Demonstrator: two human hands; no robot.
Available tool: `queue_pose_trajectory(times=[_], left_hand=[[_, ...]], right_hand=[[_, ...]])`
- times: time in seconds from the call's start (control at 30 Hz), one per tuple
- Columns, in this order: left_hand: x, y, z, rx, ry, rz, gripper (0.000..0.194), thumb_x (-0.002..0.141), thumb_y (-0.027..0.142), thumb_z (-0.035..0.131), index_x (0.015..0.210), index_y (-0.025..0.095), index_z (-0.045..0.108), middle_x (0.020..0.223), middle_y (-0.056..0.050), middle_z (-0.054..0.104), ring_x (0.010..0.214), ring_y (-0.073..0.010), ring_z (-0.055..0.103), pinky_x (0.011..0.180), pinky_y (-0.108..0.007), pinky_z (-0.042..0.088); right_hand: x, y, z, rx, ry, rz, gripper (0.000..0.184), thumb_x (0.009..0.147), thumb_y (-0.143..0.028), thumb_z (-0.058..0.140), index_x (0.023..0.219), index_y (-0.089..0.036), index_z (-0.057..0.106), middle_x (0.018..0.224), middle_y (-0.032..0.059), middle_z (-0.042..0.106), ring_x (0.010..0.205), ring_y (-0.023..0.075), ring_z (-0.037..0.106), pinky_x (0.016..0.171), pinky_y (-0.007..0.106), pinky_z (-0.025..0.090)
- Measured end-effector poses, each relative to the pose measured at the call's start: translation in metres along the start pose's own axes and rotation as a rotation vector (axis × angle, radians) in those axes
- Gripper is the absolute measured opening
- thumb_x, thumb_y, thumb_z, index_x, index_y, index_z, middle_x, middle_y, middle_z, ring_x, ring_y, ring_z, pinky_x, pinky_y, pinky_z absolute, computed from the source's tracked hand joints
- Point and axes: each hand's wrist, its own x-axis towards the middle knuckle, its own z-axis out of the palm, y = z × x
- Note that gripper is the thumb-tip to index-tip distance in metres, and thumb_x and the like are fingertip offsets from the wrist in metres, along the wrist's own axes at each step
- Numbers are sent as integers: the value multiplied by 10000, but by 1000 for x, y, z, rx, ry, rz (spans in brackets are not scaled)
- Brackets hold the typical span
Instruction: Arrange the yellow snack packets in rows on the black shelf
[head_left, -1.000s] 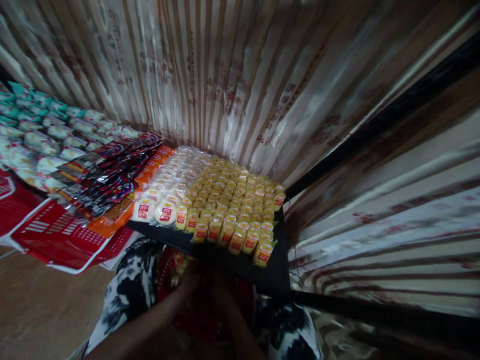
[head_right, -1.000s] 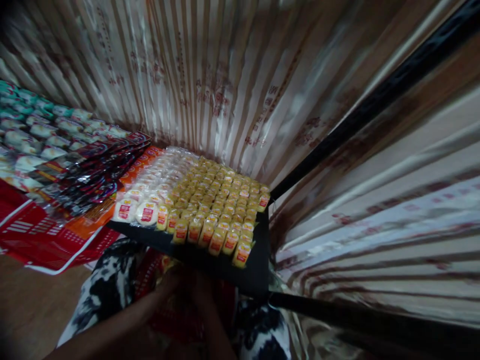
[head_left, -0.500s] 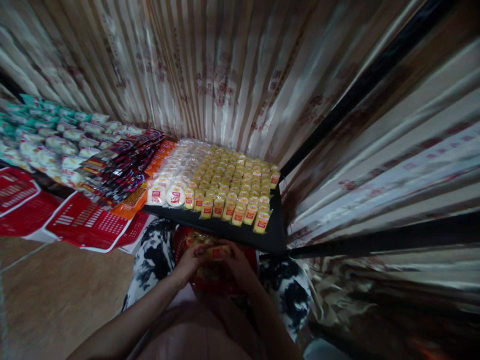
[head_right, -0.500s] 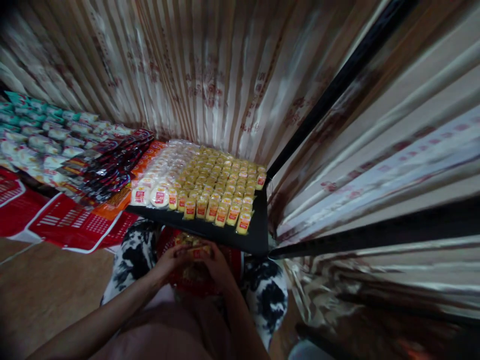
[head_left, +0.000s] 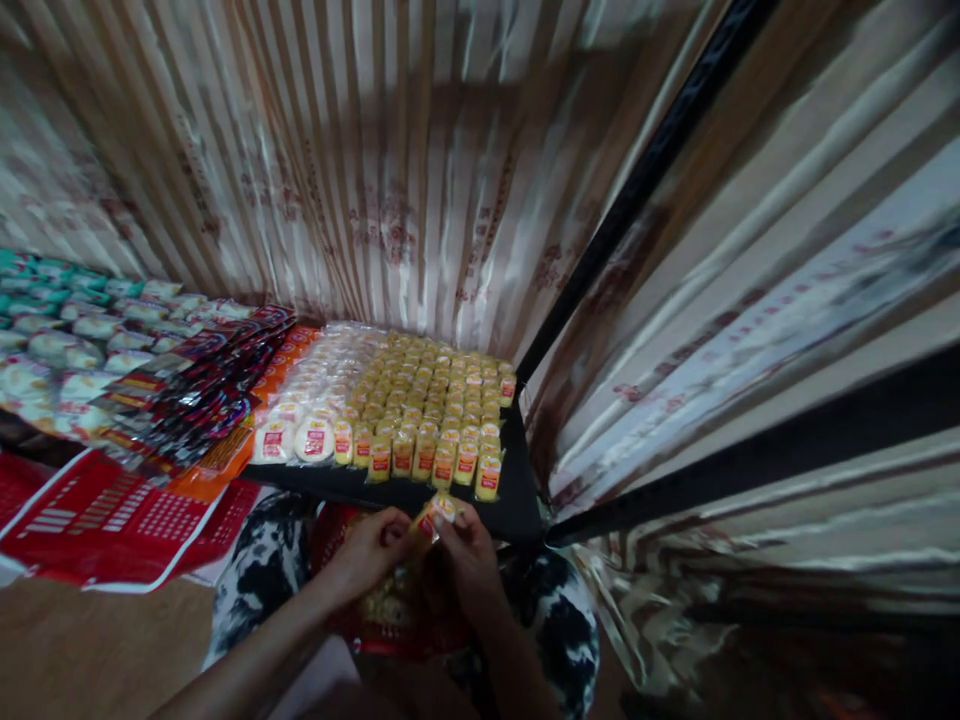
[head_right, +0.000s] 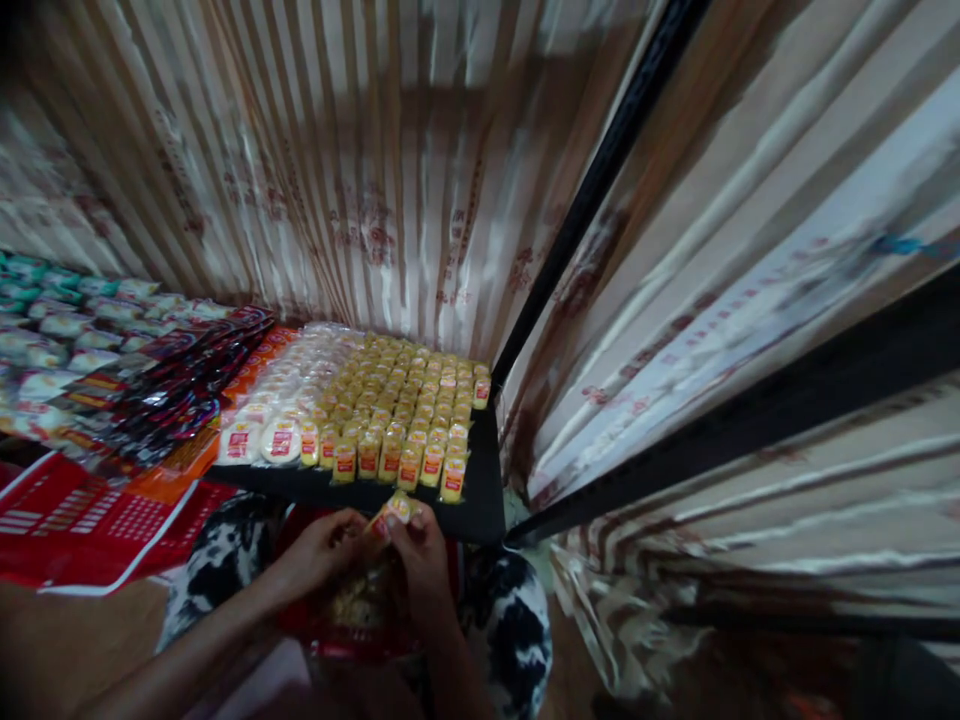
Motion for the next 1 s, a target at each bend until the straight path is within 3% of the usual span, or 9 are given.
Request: queue_pose_trajectory(times=[0.13, 0.3, 0.43, 0.63, 0.8, 1.0], left_hand=[[19, 32, -9, 261, 54, 122, 439, 737, 406, 546, 1095, 154, 566, 1008, -65, 604, 700, -134, 514, 681, -252, 407], [41, 55, 3, 236, -164, 182, 423, 746, 383, 538, 1097, 155, 597, 769, -15, 579, 595, -112, 451, 557, -216, 358], [58, 66, 13, 157, -99, 206, 350, 730, 355, 560, 1002, 144, 625, 632, 29, 477, 565, -102, 410, 526, -205, 320], [108, 105, 22, 53, 80, 269, 343, 728, 358, 588, 981, 128, 600, 589, 35, 489, 542, -103, 442, 516, -206, 356], [167, 144, 47, 108, 219, 392, 295, 740, 265, 610, 1012, 153, 603, 876, -33, 630, 665, -115, 557, 649, -236, 461], [237, 156, 83, 437, 185, 509, 319, 769, 143, 567, 1087, 137, 586, 1058, -79, 628, 931, -165, 584, 878, -271, 441]], right_hand=[[5, -11, -8, -95, -100, -62, 356, 693, -445, 670, 926, -192, 580, 847, 33, 682, 779, 195, 635, 717, 328, 514], [12, -33, -17, -243, -166, -164, 318, 749, -419, 619, 971, -193, 603, 931, 51, 690, 882, 209, 637, 803, 351, 508], [20, -36, -32, -375, -23, -289, 360, 769, -383, 604, 1075, -195, 576, 1012, 76, 669, 937, 208, 622, 837, 353, 503], [48, -30, -65, -696, 457, -681, 348, 852, -345, 471, 1142, -164, 535, 1219, 151, 534, 1121, 248, 503, 878, 429, 458], [72, -8, -81, -871, 494, -839, 383, 856, -314, 475, 1196, -140, 492, 1213, 158, 534, 1136, 251, 487, 930, 465, 410], [77, 9, -89, -793, 497, -713, 380, 861, -335, 457, 1180, -135, 505, 1191, 152, 552, 1117, 250, 499, 922, 438, 415]])
